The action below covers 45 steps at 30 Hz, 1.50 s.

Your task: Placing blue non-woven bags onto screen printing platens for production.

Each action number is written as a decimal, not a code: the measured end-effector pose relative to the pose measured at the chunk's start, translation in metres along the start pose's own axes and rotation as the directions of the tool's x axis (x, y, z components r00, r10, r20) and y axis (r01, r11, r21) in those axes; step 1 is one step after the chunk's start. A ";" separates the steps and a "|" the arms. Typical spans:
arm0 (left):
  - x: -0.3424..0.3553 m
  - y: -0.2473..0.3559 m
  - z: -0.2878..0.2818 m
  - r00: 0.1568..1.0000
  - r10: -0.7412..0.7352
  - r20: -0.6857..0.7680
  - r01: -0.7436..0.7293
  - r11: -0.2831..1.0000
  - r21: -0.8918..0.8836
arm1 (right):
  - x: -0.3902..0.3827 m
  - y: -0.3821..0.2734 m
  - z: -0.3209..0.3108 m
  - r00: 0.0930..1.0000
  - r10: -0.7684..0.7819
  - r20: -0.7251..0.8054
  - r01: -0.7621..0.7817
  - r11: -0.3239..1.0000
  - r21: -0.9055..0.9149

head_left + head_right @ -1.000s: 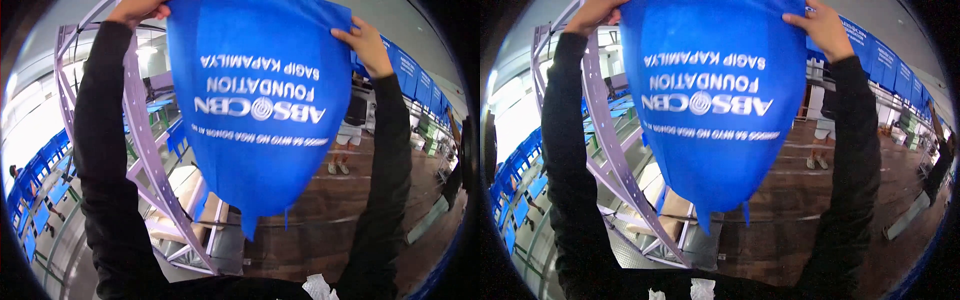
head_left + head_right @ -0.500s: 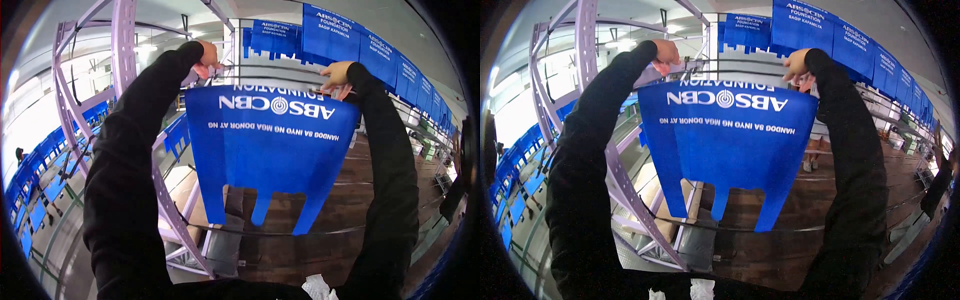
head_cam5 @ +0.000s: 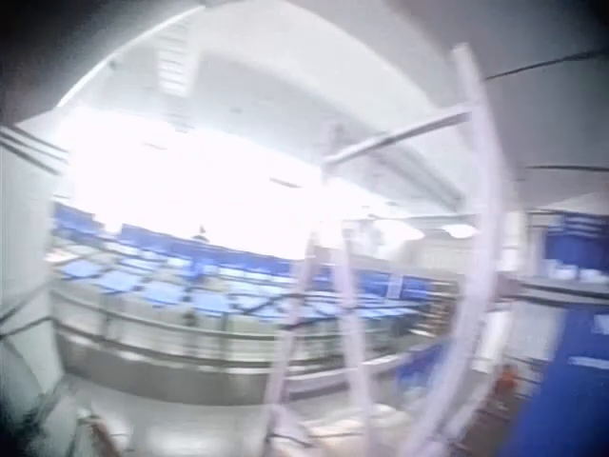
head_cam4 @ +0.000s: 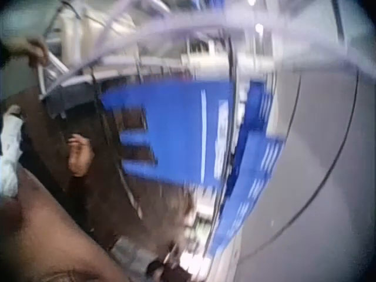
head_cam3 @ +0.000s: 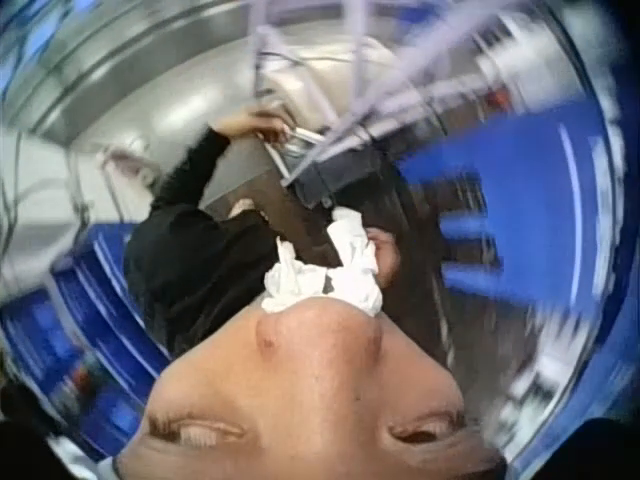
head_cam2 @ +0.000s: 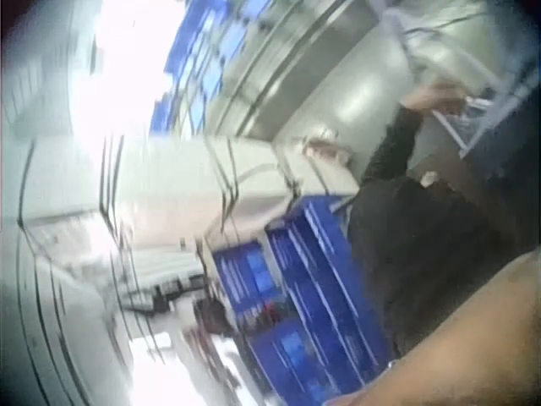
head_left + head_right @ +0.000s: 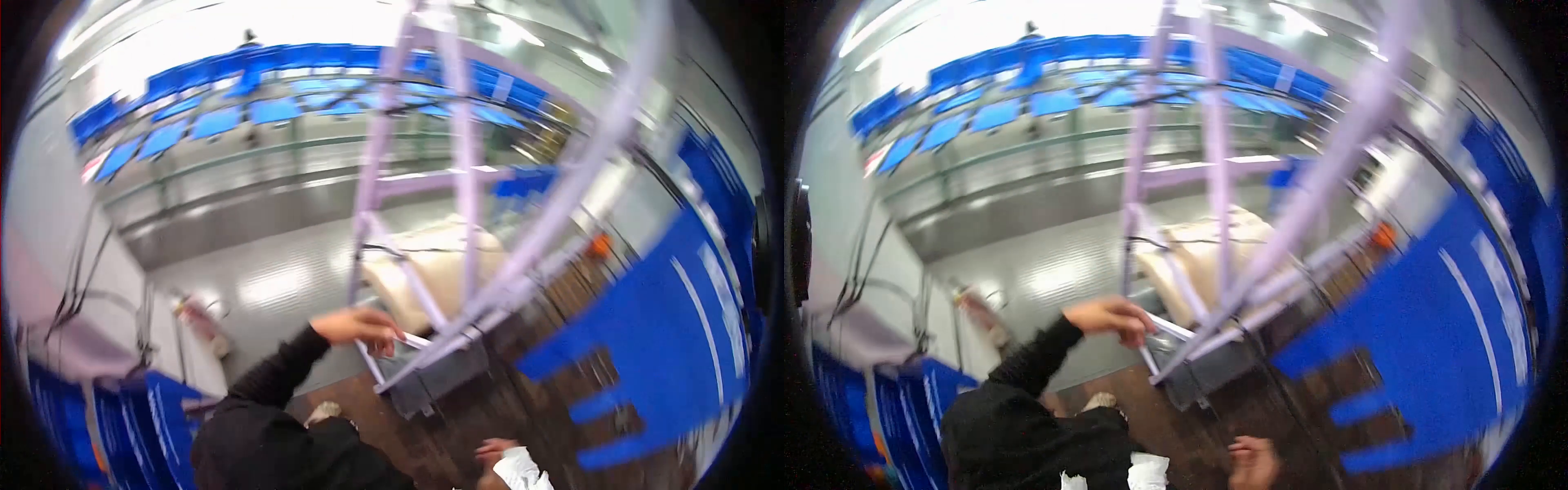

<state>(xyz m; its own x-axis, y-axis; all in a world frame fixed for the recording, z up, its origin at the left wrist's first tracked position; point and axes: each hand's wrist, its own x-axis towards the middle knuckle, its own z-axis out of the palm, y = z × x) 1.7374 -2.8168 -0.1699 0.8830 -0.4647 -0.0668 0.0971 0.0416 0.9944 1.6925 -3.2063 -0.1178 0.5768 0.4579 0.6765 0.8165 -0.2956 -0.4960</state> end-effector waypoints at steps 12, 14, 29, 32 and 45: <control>-0.322 -0.322 -0.193 0.280 -0.640 -0.715 0.732 0.624 -0.272 | 0.066 0.062 0.476 0.363 0.057 0.930 -0.523 0.839 0.153; -0.347 -0.295 -0.270 0.286 -0.420 -0.861 0.780 0.624 -0.045 | 0.120 0.066 0.556 0.347 0.080 0.934 -0.600 0.785 0.156; -0.557 -0.179 -0.740 -0.095 -0.204 -0.974 0.576 0.787 -0.221 | 0.529 0.012 1.037 0.247 -0.151 0.957 -0.396 0.886 0.241; -0.583 -0.229 -0.759 0.015 -0.433 -0.901 0.579 0.739 -0.345 | 0.607 -0.031 1.155 0.206 -0.314 0.927 -0.233 0.904 0.358; -0.907 -0.086 -1.197 -0.140 -0.252 -0.957 0.220 0.935 -0.279 | 0.929 -0.300 1.653 0.339 -0.447 0.828 -0.414 0.719 0.558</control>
<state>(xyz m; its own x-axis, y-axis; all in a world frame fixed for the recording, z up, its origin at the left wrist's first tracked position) 1.4775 -1.3403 -0.2925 0.2919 0.9013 -0.3200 0.4126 0.1832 0.8923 1.9381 -1.3063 -0.2400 -0.1915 0.9815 0.0006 0.3328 0.0655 -0.9407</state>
